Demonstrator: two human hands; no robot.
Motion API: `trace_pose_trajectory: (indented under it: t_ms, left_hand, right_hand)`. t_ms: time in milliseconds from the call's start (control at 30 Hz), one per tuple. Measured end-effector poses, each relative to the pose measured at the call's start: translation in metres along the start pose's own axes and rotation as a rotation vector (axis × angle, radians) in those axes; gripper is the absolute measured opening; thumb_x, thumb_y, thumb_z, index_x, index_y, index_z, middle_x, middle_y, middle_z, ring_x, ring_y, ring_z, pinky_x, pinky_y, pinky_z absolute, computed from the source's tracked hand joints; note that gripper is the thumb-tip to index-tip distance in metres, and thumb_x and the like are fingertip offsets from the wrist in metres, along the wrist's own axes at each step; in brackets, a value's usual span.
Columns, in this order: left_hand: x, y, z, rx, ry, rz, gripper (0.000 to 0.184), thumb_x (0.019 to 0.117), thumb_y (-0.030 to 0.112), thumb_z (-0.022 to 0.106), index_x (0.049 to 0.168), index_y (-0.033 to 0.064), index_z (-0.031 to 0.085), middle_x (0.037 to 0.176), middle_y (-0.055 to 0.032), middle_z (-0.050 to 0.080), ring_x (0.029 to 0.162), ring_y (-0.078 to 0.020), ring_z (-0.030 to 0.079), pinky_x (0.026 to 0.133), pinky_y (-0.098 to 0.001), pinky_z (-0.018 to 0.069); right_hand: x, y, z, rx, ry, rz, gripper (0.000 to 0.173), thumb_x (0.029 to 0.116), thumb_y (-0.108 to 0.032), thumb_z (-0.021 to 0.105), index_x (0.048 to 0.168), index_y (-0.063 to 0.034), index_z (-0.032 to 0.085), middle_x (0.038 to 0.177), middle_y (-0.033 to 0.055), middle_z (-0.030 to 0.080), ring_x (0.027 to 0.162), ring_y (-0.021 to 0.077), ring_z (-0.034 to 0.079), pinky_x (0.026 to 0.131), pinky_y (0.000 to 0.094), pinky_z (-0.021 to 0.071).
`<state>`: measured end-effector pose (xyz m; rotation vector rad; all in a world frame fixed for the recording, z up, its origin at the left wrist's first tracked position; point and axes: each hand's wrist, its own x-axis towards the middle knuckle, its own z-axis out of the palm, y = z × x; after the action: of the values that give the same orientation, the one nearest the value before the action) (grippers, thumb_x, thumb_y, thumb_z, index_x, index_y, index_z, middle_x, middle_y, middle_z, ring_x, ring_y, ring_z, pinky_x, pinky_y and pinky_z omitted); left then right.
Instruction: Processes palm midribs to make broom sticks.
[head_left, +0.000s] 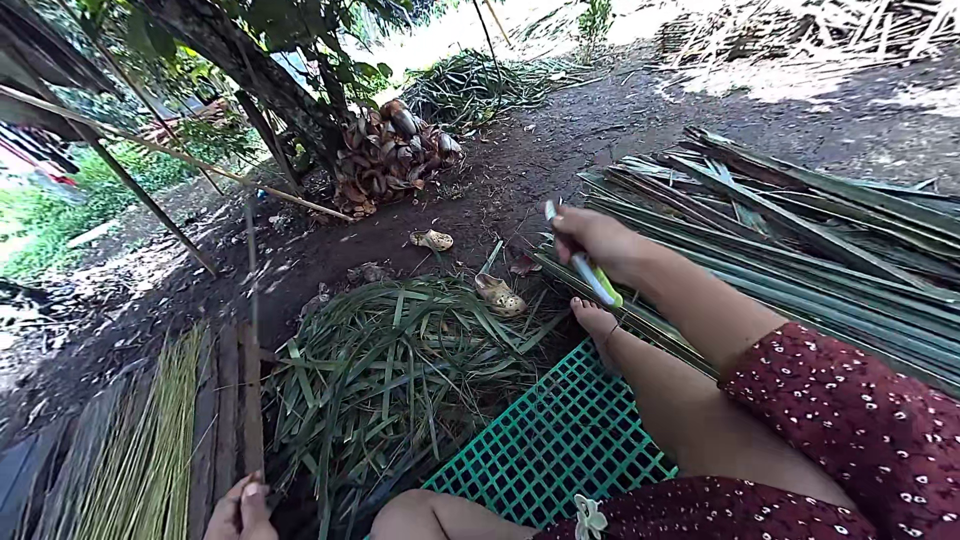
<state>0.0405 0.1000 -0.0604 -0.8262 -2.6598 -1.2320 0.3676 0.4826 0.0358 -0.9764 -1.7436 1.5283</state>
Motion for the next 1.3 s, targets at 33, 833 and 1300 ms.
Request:
trace_pose_trajectory:
  t_ms: [33, 833, 1300]
  left_hand:
    - [-0.003, 0.018, 0.016, -0.086, -0.036, 0.022, 0.037, 0.1071, 0.016, 0.044, 0.125, -0.0120, 0.060, 0.114, -0.0180, 0.065, 0.089, -0.0064, 0.060, 0.080, -0.0245, 0.0507]
    - [-0.067, 0.143, 0.093, -0.588, -0.396, 0.186, 0.021, 0.1015, 0.005, 0.050, 0.098, 0.0027, 0.070, 0.075, 0.0103, 0.065, 0.059, 0.0082, 0.052, 0.054, -0.0085, 0.0423]
    - [-0.080, 0.194, 0.104, -0.870, -0.309, 0.236, 0.021, 0.1031, 0.006, 0.049, 0.087, 0.0092, 0.063, 0.068, 0.0114, 0.058, 0.056, 0.0074, 0.050, 0.050, -0.0089, 0.0406]
  right_hand:
    - [0.011, 0.015, 0.011, -0.059, -0.229, 0.019, 0.039, 0.1119, -0.021, 0.032, 0.145, -0.0071, 0.047, 0.081, -0.0008, 0.057, 0.060, 0.0025, 0.050, 0.059, 0.0208, 0.0455]
    - [-0.036, 0.013, 0.061, 0.271, -0.515, -0.176, 0.039, 0.1084, -0.018, 0.033, 0.141, -0.0081, 0.052, 0.065, -0.0072, 0.048, 0.054, 0.0008, 0.047, 0.054, 0.0169, 0.0428]
    - [-0.055, 0.015, 0.081, -0.141, -0.756, -0.478, 0.035, 0.1073, -0.020, 0.050, 0.136, -0.0037, 0.063, 0.105, 0.0022, 0.070, 0.072, -0.0096, 0.050, 0.065, 0.0094, 0.0413]
